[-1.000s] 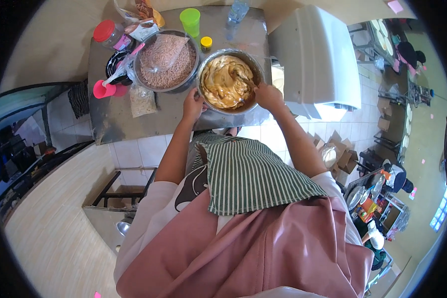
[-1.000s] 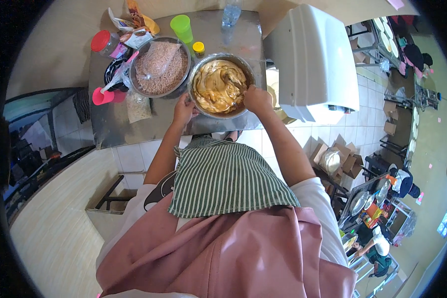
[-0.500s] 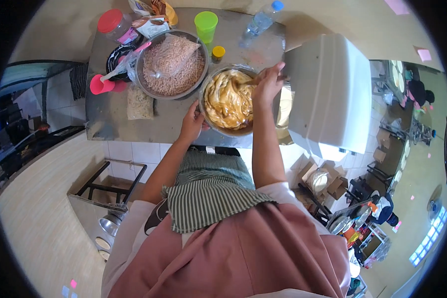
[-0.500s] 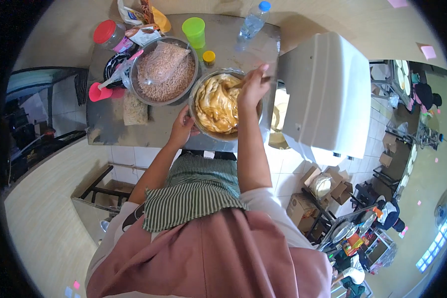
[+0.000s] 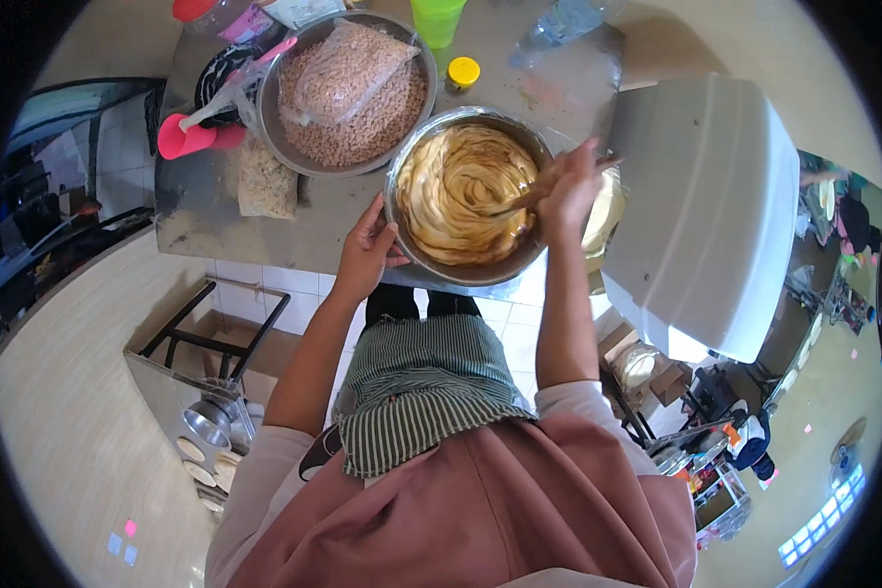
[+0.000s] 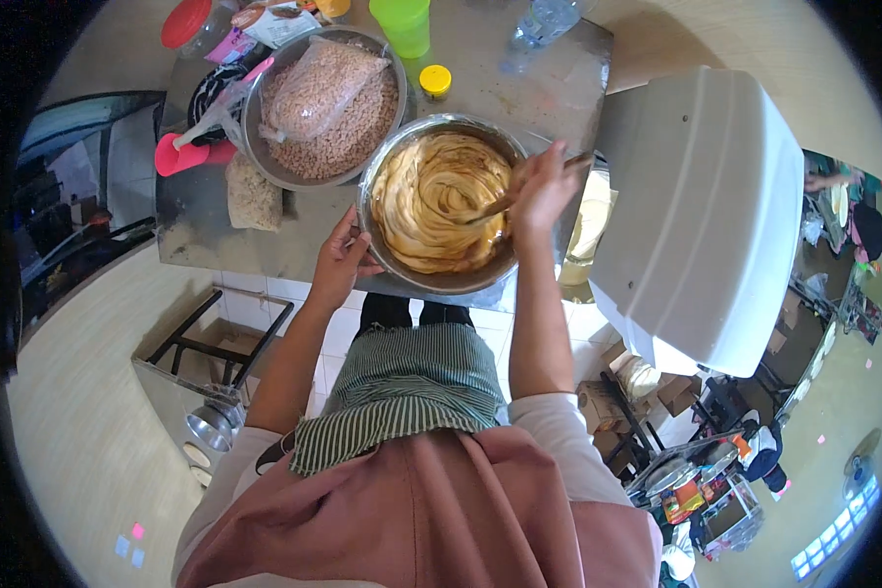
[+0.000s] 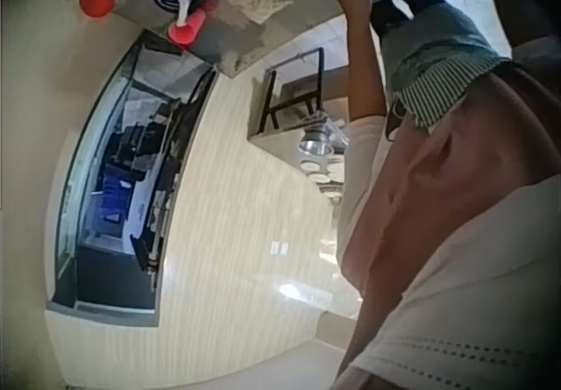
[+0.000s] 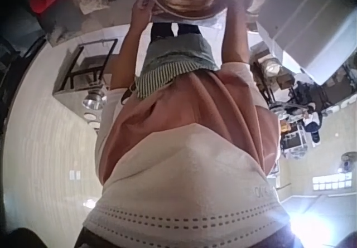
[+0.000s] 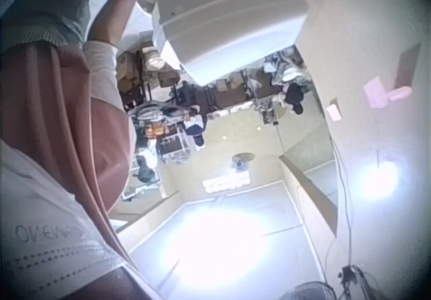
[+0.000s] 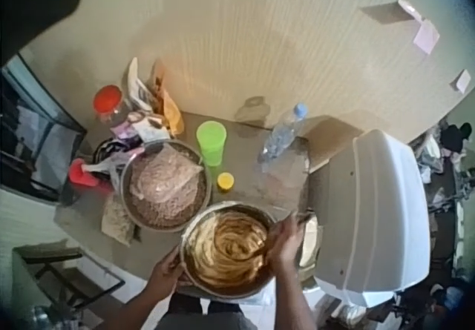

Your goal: The recorder is preparing a food mixture by combining ingredients and mixing batter in a commercial kitchen setting.

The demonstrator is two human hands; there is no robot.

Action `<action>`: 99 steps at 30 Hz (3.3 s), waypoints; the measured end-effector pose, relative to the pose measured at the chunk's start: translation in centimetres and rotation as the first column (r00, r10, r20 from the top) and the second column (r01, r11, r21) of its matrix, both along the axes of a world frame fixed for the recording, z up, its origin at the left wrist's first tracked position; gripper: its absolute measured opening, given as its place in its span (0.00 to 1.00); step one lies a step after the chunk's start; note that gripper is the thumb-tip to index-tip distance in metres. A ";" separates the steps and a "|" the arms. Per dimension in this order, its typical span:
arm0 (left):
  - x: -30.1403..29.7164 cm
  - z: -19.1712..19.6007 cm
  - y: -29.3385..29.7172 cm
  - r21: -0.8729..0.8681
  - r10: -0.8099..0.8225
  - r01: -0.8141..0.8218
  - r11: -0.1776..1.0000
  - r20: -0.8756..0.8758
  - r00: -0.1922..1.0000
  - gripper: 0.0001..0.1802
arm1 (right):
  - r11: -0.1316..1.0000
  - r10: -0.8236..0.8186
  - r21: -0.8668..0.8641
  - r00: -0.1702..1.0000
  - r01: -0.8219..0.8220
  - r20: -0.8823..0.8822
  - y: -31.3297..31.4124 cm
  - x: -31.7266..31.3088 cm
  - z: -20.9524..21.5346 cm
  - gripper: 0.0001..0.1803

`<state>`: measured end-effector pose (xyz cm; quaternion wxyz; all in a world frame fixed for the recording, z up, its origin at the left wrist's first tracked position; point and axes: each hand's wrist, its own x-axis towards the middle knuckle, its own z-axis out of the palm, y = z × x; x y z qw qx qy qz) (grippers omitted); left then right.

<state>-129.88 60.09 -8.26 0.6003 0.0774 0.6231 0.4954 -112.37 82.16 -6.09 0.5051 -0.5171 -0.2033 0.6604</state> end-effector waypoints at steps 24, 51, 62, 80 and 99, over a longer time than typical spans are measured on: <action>-0.2 0.4 0.0 -0.012 -0.019 0.019 1.000 0.038 0.999 0.30 | 0.906 -0.065 0.418 0.998 0.067 -0.019 2.9 -4.0 3.8 0.22; -2.0 0.3 0.3 -0.028 -0.107 0.109 0.994 0.070 0.992 0.32 | 0.988 0.035 0.155 0.992 -0.016 -0.122 0.5 -3.4 0.1 0.23; -2.8 0.7 0.2 -0.027 -0.144 0.147 0.989 0.072 0.987 0.30 | 0.940 0.337 -0.088 0.937 -0.329 0.090 1.9 -3.6 0.9 0.25; -4.1 0.4 1.9 -0.024 -0.191 0.194 0.981 0.099 0.977 0.30 | 0.979 0.085 0.186 0.996 -0.082 -0.006 3.9 -2.3 4.2 0.25; -5.6 -0.6 5.2 0.014 -0.329 0.329 0.944 0.086 0.941 0.30 | 0.923 0.267 0.312 0.959 -0.226 -0.096 2.5 -3.9 1.6 0.23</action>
